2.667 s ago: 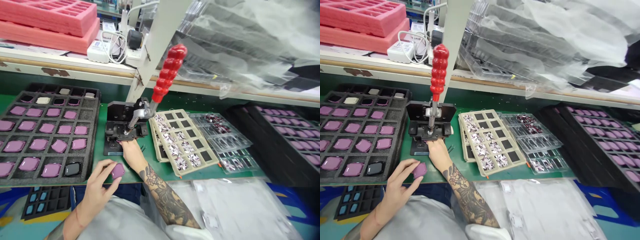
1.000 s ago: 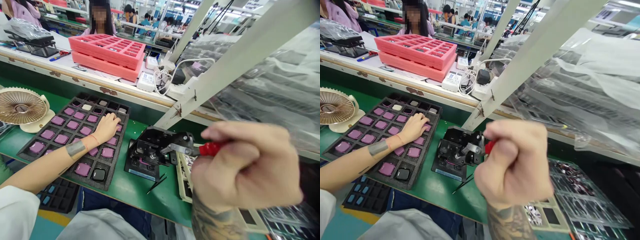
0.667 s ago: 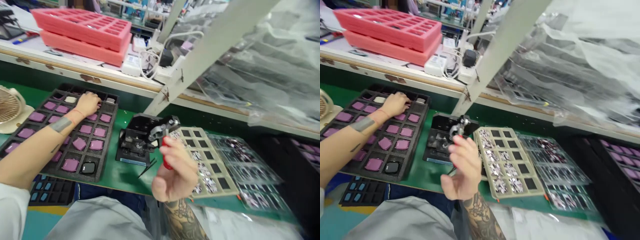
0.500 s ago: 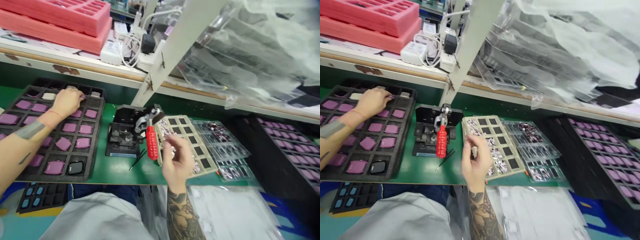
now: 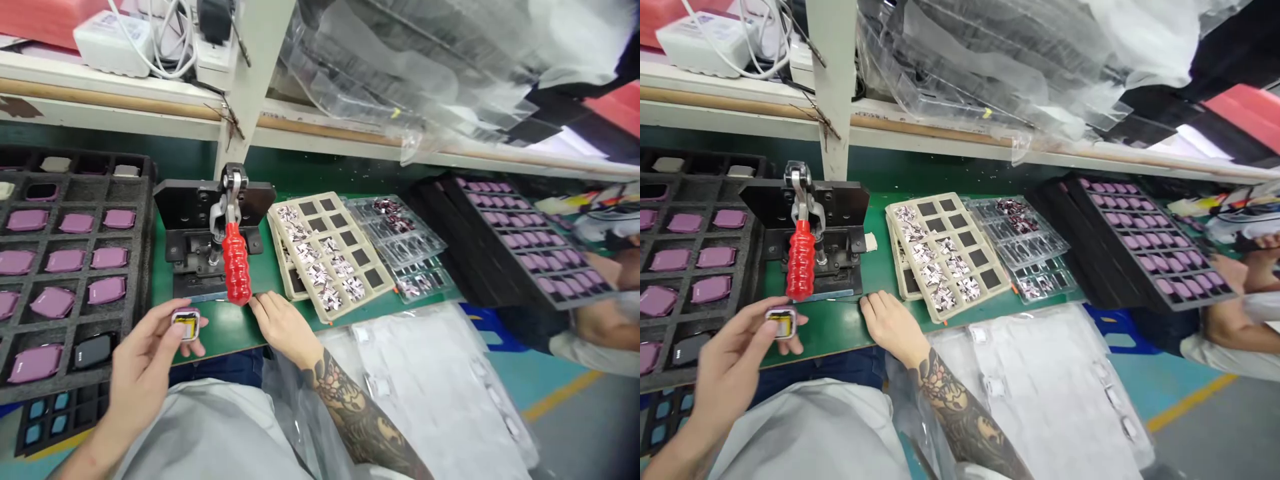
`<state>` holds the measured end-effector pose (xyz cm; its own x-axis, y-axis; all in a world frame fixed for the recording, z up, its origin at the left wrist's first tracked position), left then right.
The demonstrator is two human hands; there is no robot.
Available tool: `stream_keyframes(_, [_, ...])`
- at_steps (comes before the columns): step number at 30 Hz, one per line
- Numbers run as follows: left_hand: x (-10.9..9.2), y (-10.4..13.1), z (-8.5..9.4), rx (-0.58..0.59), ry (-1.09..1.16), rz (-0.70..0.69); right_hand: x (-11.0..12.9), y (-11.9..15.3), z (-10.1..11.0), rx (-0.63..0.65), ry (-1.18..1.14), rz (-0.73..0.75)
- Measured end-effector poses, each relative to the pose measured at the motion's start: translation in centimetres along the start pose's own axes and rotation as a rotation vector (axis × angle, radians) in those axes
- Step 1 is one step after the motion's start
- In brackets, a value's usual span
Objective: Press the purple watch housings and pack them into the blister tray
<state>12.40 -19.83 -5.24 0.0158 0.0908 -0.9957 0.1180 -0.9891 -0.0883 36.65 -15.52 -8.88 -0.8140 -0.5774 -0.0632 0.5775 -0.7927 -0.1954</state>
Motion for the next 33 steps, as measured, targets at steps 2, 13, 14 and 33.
stream_keyframes(2, [2.1, -0.4, -1.1, 0.027, 0.046, 0.033, -0.5, 0.3, 0.2, -0.032, -0.072, 0.014])
stream_keyframes(13, [6.8, -2.0, -3.7, 0.081, 0.174, 0.125, 0.2, 0.9, -0.2, -0.601, -1.394, -0.594])
stream_keyframes(14, [7.1, -2.0, -4.0, 0.080, 0.187, 0.127, 1.3, 0.3, -0.8, -0.607, -1.474, -0.624])
stream_keyframes(33, [8.0, -1.4, -3.8, 0.146, 0.069, 0.010, 3.6, -1.8, -2.8, -0.472, -1.561, -0.605])
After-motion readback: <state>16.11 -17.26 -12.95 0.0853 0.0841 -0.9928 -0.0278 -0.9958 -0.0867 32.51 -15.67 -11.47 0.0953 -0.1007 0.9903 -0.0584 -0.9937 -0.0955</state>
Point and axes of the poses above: each hand's wrist, its own y-axis away from the middle knuckle, its own z-axis out of the back of the hand, x = y × z, the point moved 6 cm from there along -y, towards the middle knuckle, and after that the axes turned 10 degrees about -z, right-handed, at the moved point
